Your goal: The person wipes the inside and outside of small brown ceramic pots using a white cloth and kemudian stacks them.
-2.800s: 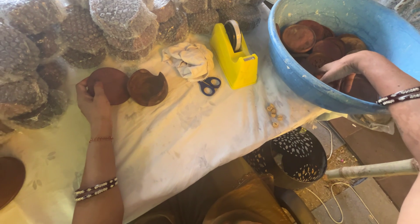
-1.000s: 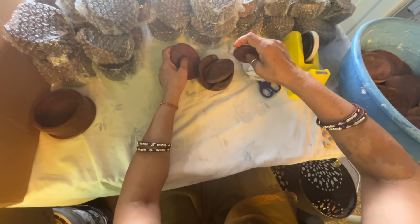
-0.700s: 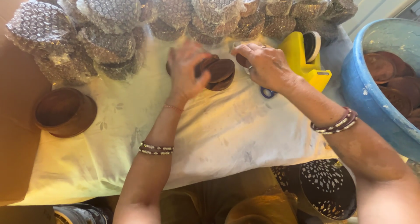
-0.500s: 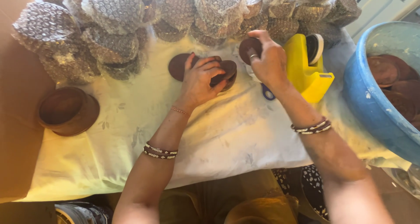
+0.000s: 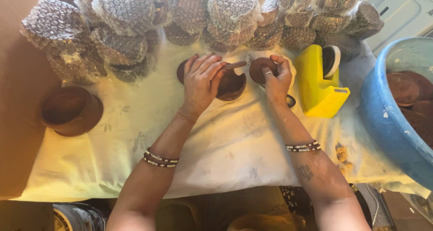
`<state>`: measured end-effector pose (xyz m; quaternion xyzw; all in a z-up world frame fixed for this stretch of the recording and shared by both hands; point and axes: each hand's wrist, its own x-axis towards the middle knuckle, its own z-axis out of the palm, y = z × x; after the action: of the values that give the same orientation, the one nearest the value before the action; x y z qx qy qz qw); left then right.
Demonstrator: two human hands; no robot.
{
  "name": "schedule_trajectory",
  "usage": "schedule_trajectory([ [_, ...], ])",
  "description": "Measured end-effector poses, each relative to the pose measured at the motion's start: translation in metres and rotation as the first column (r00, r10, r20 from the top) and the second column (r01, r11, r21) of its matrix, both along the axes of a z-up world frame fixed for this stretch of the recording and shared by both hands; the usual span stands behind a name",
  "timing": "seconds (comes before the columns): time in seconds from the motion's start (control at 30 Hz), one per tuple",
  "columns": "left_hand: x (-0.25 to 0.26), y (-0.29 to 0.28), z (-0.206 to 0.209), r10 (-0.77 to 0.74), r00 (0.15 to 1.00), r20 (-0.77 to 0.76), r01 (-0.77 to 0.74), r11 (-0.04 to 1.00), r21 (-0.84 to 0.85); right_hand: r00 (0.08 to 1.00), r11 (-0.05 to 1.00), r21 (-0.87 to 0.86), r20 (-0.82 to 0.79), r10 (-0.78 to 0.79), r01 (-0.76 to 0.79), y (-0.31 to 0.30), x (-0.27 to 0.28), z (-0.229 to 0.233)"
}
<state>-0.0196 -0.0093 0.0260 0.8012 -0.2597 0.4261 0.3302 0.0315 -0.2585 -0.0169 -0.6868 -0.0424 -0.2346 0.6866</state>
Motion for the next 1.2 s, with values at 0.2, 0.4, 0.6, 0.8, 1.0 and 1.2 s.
schedule_trajectory([
  [0.2, -0.001, 0.001, 0.002, 0.086, 0.995, -0.046, -0.094, 0.973, -0.211, 0.950, 0.976, -0.191, 0.311, -0.038, 0.102, 0.023, -0.042, 0.030],
  [0.4, 0.012, 0.003, -0.014, -0.020, 0.970, -0.242, -0.125, 0.813, -0.569, 0.861, 0.776, -0.569, 0.504, 0.068, 0.272, 0.049, -0.071, 0.053],
  [0.6, 0.010, 0.001, -0.014, -0.055, 0.971, -0.234, -0.097, 0.800, -0.592, 0.887, 0.838, -0.485, 0.463, 0.002, 0.251, 0.042, -0.067, 0.052],
  [0.8, 0.011, 0.003, -0.015, -0.008, 0.975, -0.222, -0.129, 0.795, -0.592, 0.810, 0.756, -0.584, 0.573, 0.125, 0.297, 0.051, -0.072, 0.058],
  [1.0, 0.013, 0.002, -0.016, -0.056, 0.956, -0.289, -0.146, 0.763, -0.630, 0.946, 0.901, -0.423, 0.321, 0.044, 0.101, 0.039, -0.049, 0.030],
  [1.2, -0.002, 0.001, -0.001, -0.010, 0.994, -0.111, -0.038, 0.907, -0.419, 0.977, 0.997, 0.035, 0.206, 0.053, -0.062, 0.015, -0.014, 0.003],
])
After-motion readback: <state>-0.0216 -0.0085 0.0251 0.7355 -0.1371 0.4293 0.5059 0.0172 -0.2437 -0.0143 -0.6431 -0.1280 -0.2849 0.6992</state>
